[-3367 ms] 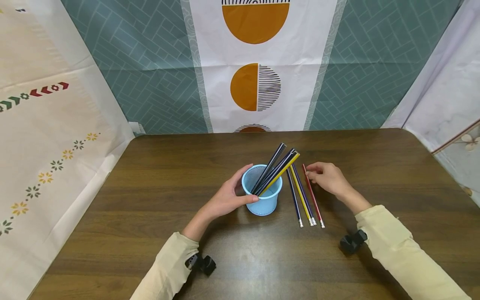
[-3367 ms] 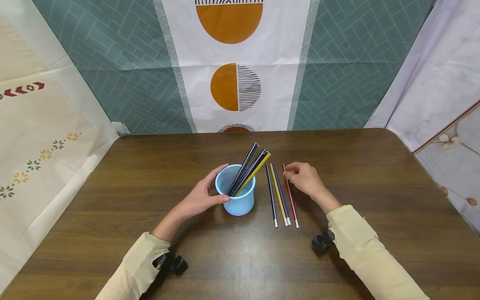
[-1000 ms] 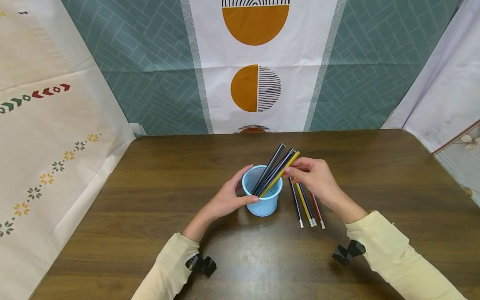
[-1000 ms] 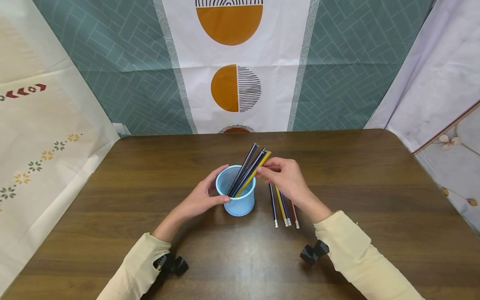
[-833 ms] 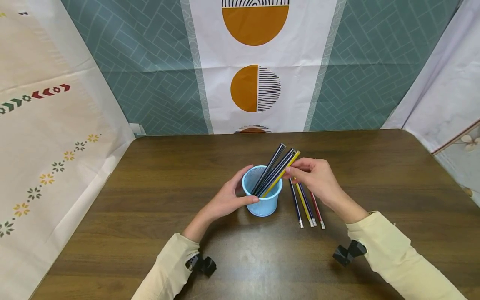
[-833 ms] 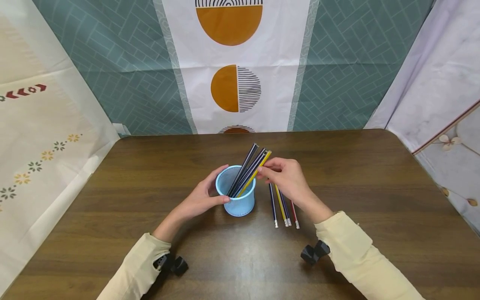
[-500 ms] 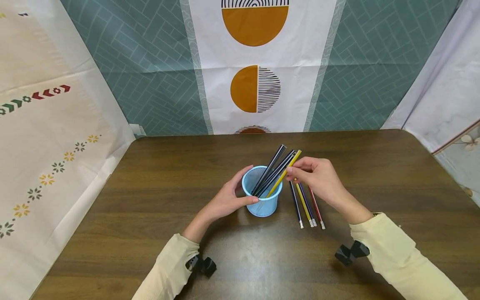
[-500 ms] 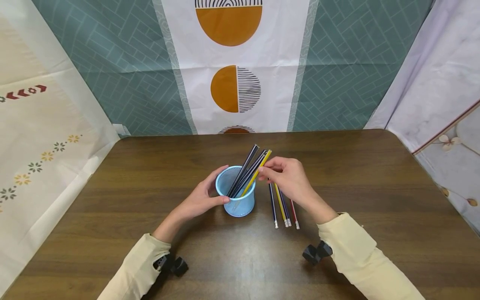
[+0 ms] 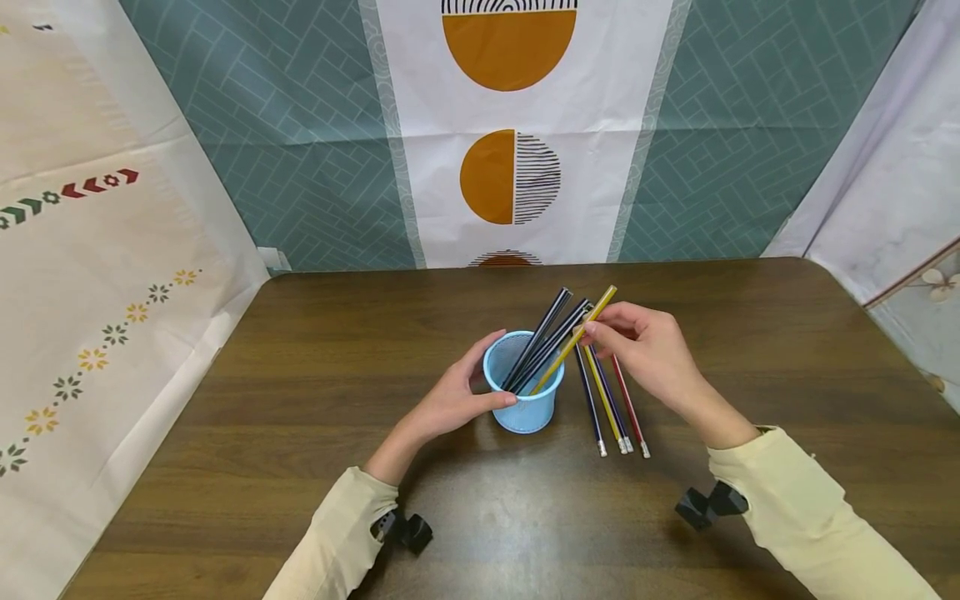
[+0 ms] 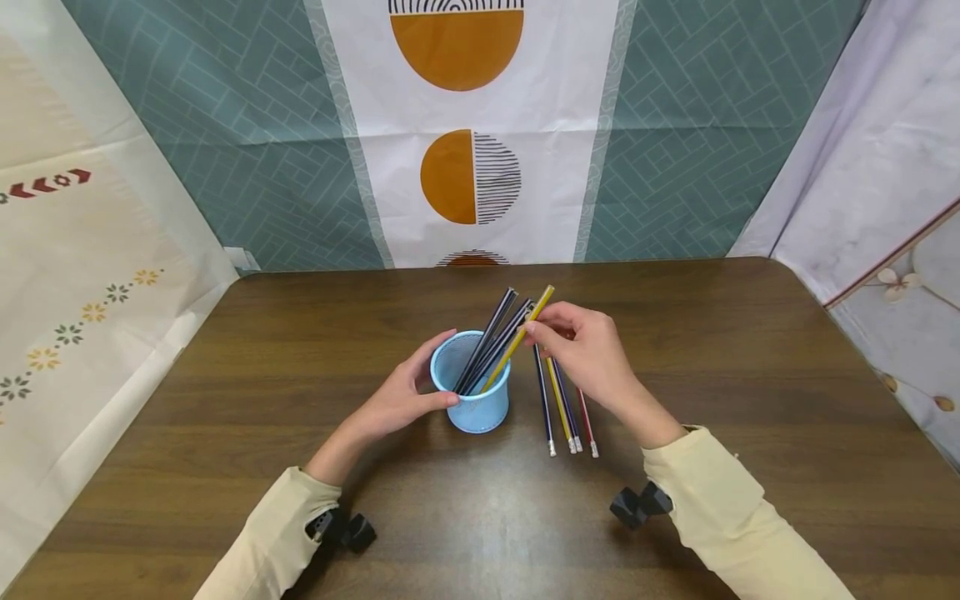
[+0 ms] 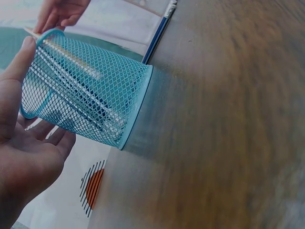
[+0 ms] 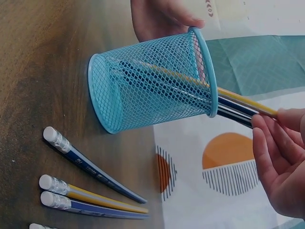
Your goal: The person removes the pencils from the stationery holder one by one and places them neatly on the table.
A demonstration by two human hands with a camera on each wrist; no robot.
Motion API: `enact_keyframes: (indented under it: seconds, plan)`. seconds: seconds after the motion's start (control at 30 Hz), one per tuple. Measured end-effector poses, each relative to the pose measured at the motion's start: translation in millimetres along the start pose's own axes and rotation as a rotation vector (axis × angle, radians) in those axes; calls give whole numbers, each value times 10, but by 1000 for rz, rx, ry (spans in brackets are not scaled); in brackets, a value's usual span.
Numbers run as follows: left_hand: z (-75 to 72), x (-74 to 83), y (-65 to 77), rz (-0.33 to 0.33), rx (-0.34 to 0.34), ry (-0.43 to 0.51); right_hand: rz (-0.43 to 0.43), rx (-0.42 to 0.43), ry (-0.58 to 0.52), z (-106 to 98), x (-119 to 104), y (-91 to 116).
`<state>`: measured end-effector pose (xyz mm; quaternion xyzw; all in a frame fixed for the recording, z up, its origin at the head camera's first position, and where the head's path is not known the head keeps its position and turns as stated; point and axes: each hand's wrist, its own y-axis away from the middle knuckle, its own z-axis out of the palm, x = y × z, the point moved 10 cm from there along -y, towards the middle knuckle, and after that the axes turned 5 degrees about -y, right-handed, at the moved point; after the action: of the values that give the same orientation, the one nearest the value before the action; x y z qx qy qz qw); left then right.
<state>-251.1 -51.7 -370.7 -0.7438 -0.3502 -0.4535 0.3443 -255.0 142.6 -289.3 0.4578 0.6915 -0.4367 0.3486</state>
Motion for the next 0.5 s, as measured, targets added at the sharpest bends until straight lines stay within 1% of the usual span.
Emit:
enact_keyframes:
  seconds: [0.1, 0.2, 0.33, 0.5]
  plan:
    - [-7, -6, 3, -7, 6, -4, -19, 27, -5, -35, -33, 4]
    - [-7, -6, 0, -3, 7, -4, -49, 53, -38, -67, -74, 6]
    - [-5, -2, -2, 4, 5, 0, -114, 88, -79, -114, -148, 3]
    - [-6, -14, -6, -6, 4, -2, -182, 120, -138, -155, -228, -15]
